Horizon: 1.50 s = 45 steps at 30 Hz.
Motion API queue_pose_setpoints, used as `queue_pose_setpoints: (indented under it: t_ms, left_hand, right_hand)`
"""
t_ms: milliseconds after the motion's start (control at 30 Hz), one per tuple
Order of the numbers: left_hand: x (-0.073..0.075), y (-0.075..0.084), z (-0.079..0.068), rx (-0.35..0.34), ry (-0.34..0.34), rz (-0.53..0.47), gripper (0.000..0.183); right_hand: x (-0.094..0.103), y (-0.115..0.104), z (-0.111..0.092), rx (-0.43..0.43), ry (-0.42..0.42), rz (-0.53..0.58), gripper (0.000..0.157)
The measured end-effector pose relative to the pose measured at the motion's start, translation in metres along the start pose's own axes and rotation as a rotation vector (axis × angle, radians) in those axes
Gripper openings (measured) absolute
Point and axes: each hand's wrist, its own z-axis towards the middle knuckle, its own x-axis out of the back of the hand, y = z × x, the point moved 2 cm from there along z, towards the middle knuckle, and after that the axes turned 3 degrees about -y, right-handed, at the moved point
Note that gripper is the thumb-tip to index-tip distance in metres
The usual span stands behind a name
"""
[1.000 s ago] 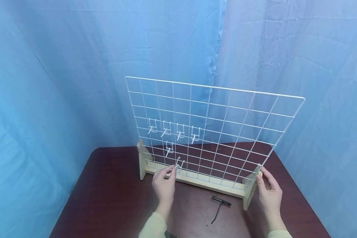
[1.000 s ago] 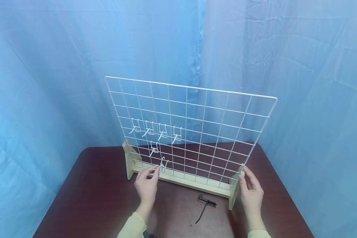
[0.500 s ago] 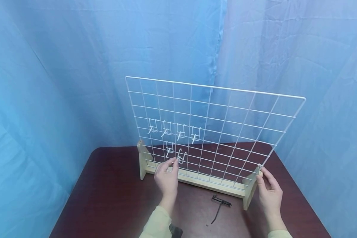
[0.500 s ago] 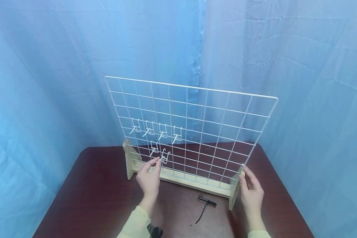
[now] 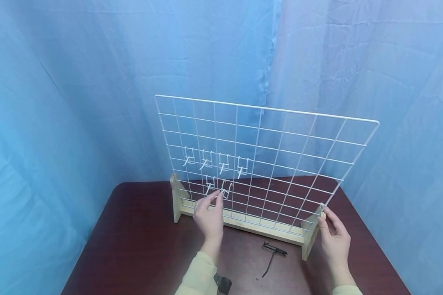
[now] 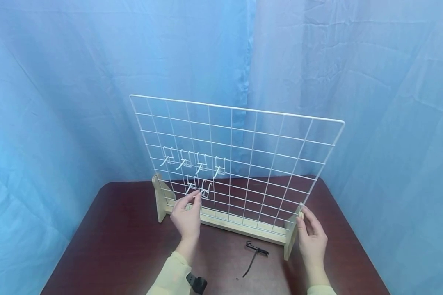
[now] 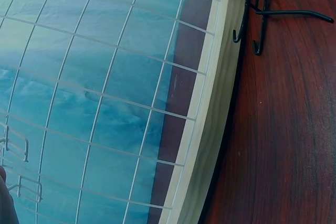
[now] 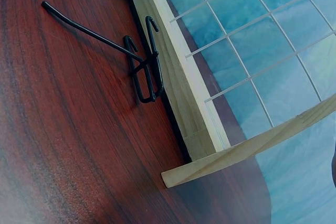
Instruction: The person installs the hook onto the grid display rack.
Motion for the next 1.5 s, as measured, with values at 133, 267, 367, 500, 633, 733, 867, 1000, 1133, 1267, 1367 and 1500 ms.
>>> queue_pose_setpoints:
  t_ms: [133, 267, 367, 500, 633, 733, 867, 1000, 1133, 1267, 1367, 1500]
  left_hand:
    - [-0.001, 0.002, 0.001, -0.01, 0.007, 0.004, 0.013]
    - [-0.003, 0.002, 0.003, -0.015, 0.018, 0.011, 0.012]
    - [-0.003, 0.002, 0.005, -0.001, 0.02, 0.022, 0.011]
    - [-0.005, 0.003, 0.007, 0.015, 0.024, 0.034, 0.012]
    - [-0.006, 0.004, 0.007, 0.033, 0.023, 0.046, 0.011]
    - [-0.007, 0.005, 0.006, 0.045, 0.016, 0.065, 0.011]
    - [-0.008, 0.003, 0.004, 0.053, 0.007, 0.089, 0.011]
    - [-0.009, 0.001, 0.002, 0.056, -0.003, 0.099, 0.012]
    - [-0.009, -0.003, -0.001, 0.065, -0.017, 0.099, 0.012]
    - [-0.008, -0.007, -0.002, 0.085, -0.038, 0.088, 0.013]
    - [-0.008, -0.01, -0.003, 0.114, -0.056, 0.078, 0.014]
    - [-0.007, -0.011, -0.005, 0.158, -0.069, 0.078, 0.015]
  right_hand:
    - [0.0, 0.0, 0.0, 0.001, 0.0, 0.004, 0.035]
    - [0.0, 0.0, -0.001, 0.002, 0.0, 0.0, 0.036]
    - [-0.001, 0.0, -0.001, -0.001, 0.0, 0.002, 0.036]
    - [-0.001, 0.0, 0.0, 0.002, -0.002, 0.013, 0.035]
    - [0.0, 0.001, 0.0, 0.0, 0.001, 0.02, 0.035]
    - [-0.001, 0.002, 0.001, -0.004, 0.003, 0.015, 0.035]
    - [-0.001, 0.003, 0.001, 0.003, -0.003, 0.011, 0.035]
    - [0.0, 0.002, 0.001, 0.006, -0.004, 0.012, 0.035]
    - [0.0, 0.002, 0.001, 0.008, -0.004, 0.017, 0.035]
    - [0.0, 0.002, 0.001, 0.007, -0.005, 0.041, 0.035]
    - [0.0, 0.002, 0.001, 0.008, -0.009, 0.062, 0.035]
    - [0.0, 0.001, 0.001, 0.002, -0.009, 0.073, 0.035]
